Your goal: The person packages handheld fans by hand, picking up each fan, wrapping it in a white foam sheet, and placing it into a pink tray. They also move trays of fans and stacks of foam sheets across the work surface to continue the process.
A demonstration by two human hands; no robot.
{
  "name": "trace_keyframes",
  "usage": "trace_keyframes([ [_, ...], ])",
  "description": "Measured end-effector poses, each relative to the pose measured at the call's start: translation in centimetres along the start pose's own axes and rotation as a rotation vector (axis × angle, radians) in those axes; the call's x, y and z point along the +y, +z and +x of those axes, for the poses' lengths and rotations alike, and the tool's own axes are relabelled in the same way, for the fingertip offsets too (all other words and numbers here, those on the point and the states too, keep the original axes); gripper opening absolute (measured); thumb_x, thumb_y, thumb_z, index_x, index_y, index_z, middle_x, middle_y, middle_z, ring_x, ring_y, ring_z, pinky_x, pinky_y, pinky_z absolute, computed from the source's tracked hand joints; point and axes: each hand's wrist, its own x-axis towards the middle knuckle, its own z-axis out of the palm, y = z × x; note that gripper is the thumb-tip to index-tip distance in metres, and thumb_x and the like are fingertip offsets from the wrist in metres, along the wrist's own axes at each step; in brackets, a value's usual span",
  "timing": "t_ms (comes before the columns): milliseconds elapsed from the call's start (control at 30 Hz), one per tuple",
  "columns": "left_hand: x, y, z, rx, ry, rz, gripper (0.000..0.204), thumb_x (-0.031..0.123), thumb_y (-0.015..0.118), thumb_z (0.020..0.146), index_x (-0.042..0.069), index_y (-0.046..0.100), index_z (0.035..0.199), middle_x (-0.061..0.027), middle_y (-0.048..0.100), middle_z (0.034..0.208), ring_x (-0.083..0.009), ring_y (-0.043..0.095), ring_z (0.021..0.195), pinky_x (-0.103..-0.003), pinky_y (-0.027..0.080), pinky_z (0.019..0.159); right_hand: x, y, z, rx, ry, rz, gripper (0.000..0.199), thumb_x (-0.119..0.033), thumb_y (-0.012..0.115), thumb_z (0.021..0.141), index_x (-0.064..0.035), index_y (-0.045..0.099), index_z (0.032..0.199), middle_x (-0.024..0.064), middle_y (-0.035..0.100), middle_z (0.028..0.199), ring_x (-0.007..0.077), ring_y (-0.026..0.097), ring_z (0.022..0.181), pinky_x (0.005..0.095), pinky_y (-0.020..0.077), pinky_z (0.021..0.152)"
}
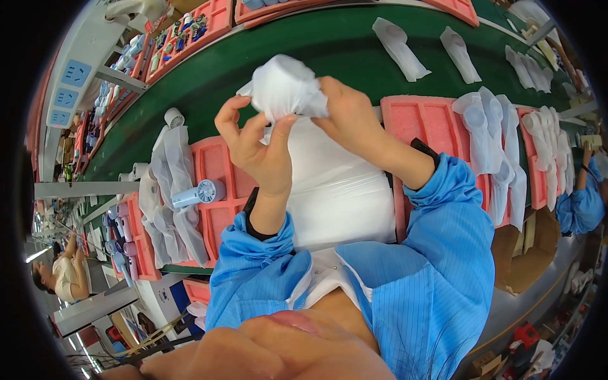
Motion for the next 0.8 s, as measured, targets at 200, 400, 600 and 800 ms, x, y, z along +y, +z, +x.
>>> trace_keyframes([
  [200,-3.1,-0.7,1.4,0.05,-0.514,-0.267,0.017,0.009,0.079,0.067,0.002,0.065,0.074,-0.0066,0.052,0.096,-0.0151,0.051,0.079,-0.026,0.04,0.064,0.3,-3.3,1.1,-0.56,0.52,0.692,0.029,-0.017,0.069,0.079,-0.0015,0.055,0.099,0.0056,0.061,0.079,0.0134,0.057,0.06,0.027,0.045,0.054],
  [400,-4.8,3.0,-1.6,-0.267,-0.445,-0.021,0.022,0.013,0.076,0.07,0.004,0.062,0.084,-0.0089,0.057,0.091,-0.0191,0.055,0.072,-0.029,0.045,0.06,9.7,-0.8,4.9,-0.224,0.445,0.142,0.032,-0.023,0.066,0.082,-0.0008,0.055,0.102,0.0055,0.061,0.077,0.015,0.057,0.057,0.0271,0.0459,0.053],
  [600,-2.6,7.3,-7.1,-0.679,-0.254,0.241,0.03,0.023,0.075,0.072,0.007,0.061,0.092,-0.0093,0.055,0.087,-0.0253,0.058,0.073,-0.034,0.047,0.06,16.4,4.8,5.4,-0.03,0.168,-1.127,0.051,-0.018,0.066,0.074,0.0041,0.047,0.116,0.0214,0.056,0.113,0.0333,0.055,0.104,0.0425,0.046,0.084],
  [800,-2.7,8.6,-8.8,-0.676,-0.138,0.317,0.023,0.021,0.074,0.071,0.006,0.062,0.085,-0.0086,0.055,0.081,-0.0273,0.057,0.073,-0.037,0.046,0.061,14.0,11.6,10.4,-0.319,0.187,0.026,0.075,-0.021,0.076,0.06,0.0049,0.047,0.124,0.0197,0.056,0.118,0.0271,0.055,0.109,0.0316,0.0427,0.093],
])
